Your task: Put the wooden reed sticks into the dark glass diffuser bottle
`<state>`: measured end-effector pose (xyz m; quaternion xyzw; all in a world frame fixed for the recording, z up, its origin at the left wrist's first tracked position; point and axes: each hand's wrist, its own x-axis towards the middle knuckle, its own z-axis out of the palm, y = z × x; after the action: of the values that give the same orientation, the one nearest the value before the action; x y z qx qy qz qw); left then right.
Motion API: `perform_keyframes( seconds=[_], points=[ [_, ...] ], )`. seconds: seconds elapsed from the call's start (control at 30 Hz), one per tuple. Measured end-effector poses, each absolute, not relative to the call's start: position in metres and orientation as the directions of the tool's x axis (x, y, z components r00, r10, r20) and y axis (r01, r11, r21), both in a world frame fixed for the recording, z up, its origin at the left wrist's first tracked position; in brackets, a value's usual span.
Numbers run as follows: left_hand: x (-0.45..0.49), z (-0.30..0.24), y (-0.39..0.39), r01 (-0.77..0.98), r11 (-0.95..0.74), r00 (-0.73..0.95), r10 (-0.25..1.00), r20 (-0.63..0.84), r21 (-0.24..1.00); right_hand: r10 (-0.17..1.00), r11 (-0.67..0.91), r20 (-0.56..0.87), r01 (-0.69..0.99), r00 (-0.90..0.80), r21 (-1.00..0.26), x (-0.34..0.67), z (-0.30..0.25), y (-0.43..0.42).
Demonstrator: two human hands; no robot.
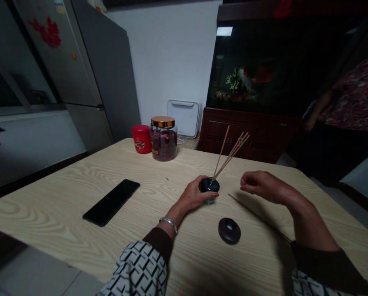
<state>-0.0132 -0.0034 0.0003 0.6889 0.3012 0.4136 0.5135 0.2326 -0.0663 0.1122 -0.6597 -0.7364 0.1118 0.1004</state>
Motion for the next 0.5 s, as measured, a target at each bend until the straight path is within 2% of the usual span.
perform_keyframes(
  seconds=[0.1,0.17,0.37,0.5],
  points=[
    [-0.013,-0.002,-0.001,0.013,-0.300,0.479,0.839,0.257,0.954,0.977,-0.032,-0.212,0.996,0.015,-0.078,0.241,0.100,-0.065],
    [-0.013,-0.005,0.001,0.014,-0.297,0.479,0.840,0.255,0.955,0.956,-0.101,-0.279,0.995,0.093,-0.015,0.242,0.088,-0.063],
    [-0.012,-0.009,0.003,-0.025,-0.308,0.491,0.825,0.280,0.951,0.903,-0.130,-0.418,0.990,0.100,-0.046,0.247,0.063,-0.055],
    [-0.013,-0.008,0.002,0.010,-0.325,0.480,0.831,0.280,0.946,0.924,-0.121,-0.368,0.992,0.098,-0.039,0.246,0.060,-0.053]
  ],
)
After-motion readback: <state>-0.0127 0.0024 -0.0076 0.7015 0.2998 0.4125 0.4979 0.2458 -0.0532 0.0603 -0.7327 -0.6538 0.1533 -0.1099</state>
